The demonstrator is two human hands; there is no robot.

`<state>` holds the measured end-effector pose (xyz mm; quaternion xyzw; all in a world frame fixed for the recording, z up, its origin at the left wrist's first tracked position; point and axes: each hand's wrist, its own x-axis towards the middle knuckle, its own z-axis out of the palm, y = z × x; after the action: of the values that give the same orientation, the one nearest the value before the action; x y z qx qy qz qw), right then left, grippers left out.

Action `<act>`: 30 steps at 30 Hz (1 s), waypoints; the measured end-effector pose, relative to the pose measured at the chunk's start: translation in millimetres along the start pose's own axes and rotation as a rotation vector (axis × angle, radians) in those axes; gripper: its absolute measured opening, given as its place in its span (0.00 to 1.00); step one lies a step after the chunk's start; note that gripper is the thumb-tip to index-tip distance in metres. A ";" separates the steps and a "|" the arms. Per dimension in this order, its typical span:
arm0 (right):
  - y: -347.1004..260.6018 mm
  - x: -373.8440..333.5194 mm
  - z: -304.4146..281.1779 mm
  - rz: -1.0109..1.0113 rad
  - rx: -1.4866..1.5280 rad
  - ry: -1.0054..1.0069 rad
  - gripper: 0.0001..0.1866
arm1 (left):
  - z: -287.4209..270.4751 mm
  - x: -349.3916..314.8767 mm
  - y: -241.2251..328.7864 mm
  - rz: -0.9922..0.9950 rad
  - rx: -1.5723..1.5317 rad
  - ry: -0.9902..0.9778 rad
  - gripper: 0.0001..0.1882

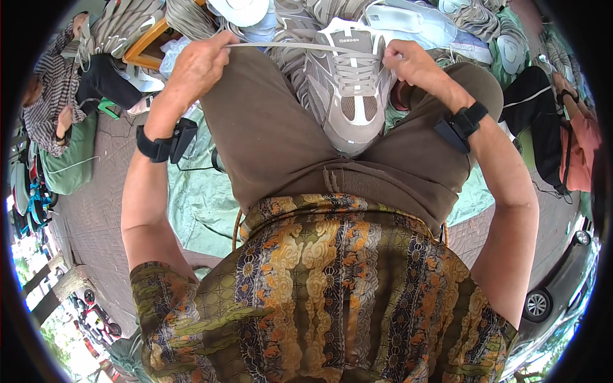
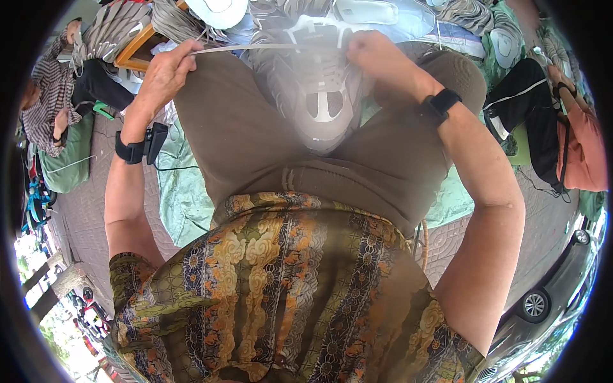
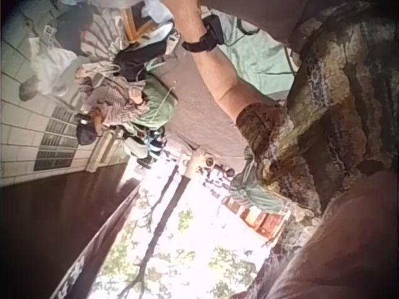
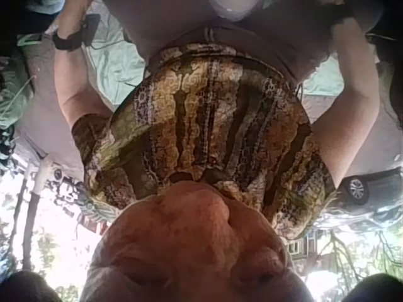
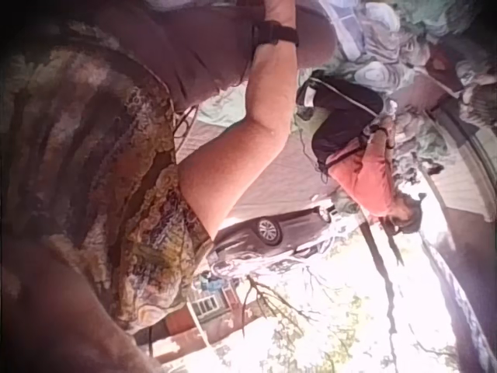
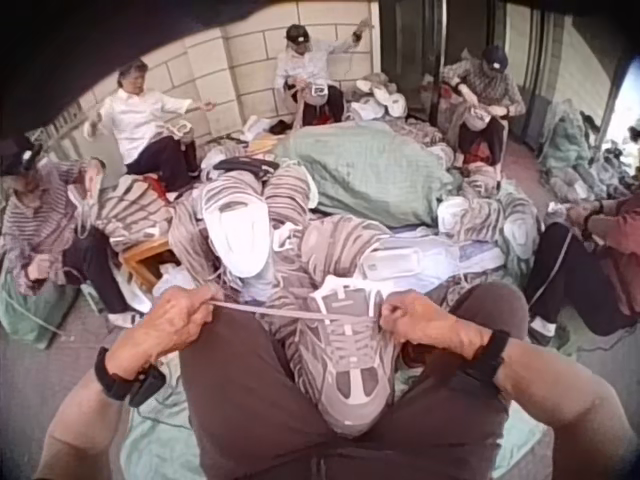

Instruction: The person sits cross-legged on a mat and laces a single grey Reebok sneaker resting on their lap. They repeatedly thread the laces through the eyelets, pull them tight, and adjust the fit by hand.

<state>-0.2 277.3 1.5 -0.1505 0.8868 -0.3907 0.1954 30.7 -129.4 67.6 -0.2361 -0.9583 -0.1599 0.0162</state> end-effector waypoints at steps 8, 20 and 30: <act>-21.1 -7.4 21.6 -0.355 -0.318 0.294 0.09 | -23.1 -14.4 -27.4 0.034 0.205 0.277 0.10; -51.8 -3.8 27.8 -0.388 -0.833 0.323 0.09 | 52.0 24.2 75.6 0.120 0.093 0.131 0.18; -14.8 -28.4 -50.8 -0.420 -1.146 0.630 0.04 | 100.8 64.2 92.8 0.193 0.126 0.074 0.10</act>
<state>2.9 311.8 50.6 -0.2782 0.9200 0.0853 -0.2624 20.6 8.6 6.6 -0.3196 -0.9381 -0.1059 0.0814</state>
